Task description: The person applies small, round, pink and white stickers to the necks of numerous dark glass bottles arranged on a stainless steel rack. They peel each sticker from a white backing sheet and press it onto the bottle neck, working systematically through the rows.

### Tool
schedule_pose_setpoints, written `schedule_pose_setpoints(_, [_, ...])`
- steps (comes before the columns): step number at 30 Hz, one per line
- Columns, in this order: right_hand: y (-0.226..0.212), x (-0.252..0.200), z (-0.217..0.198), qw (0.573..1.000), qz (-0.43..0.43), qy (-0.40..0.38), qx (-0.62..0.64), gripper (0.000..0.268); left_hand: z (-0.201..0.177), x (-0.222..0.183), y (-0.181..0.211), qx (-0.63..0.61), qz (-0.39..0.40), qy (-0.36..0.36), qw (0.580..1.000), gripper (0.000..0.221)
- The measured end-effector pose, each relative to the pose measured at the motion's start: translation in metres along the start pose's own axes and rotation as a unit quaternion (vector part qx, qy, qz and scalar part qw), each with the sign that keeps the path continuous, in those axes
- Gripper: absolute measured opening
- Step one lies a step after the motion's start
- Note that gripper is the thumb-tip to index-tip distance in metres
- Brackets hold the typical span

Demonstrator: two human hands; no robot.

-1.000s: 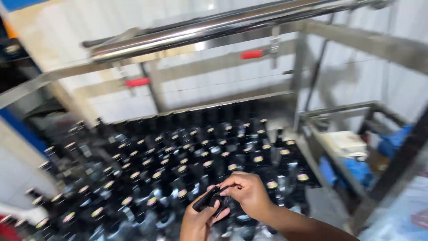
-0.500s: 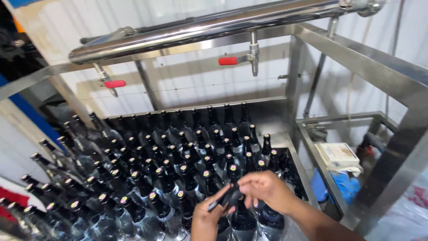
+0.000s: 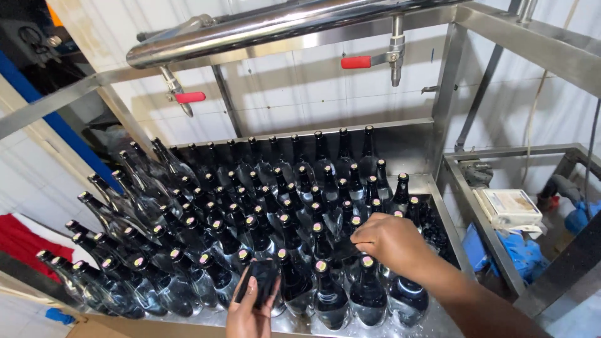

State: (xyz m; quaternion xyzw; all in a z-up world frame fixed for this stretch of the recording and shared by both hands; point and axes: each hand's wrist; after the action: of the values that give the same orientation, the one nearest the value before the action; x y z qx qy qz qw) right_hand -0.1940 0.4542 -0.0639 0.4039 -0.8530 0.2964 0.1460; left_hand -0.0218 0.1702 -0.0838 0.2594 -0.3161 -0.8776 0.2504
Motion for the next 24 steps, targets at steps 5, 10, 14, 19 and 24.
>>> schedule_pose_setpoints(5, [-0.009,-0.002,0.011,0.992,0.032,-0.109,-0.054,0.022,-0.031,0.024,-0.001,0.020,-0.024,-0.108,0.994,0.060])
schedule_pose_setpoints(10, [0.005,-0.024,-0.019,0.992,0.059,-0.073,-0.083,0.025,0.010,0.001,0.036,0.043,-0.069,-0.027,0.996,0.058])
schedule_pose_setpoints(14, [-0.014,-0.019,-0.004,0.996,-0.026,-0.063,-0.063,0.021,0.033,-0.007,0.043,-0.005,-0.066,-0.023,0.998,0.051])
schedule_pose_setpoints(19, [-0.028,-0.002,0.016,0.991,0.032,-0.093,-0.086,0.016,0.020,0.012,0.044,0.028,-0.079,-0.056,0.995,0.055])
schedule_pose_setpoints(24, [-0.040,0.008,0.013,0.988,0.039,-0.121,-0.085,0.018,0.017,0.017,0.047,0.036,-0.082,-0.061,0.994,0.055])
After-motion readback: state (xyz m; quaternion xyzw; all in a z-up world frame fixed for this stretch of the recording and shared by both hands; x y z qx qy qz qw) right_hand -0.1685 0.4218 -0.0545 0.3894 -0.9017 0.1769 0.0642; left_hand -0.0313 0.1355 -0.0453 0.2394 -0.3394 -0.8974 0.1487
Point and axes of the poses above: each hand's wrist, its own x-axis towards the middle knuckle, its own z-axis out of the palm, y = z × x, and after that the axes turned 1 degree about x, right-handed
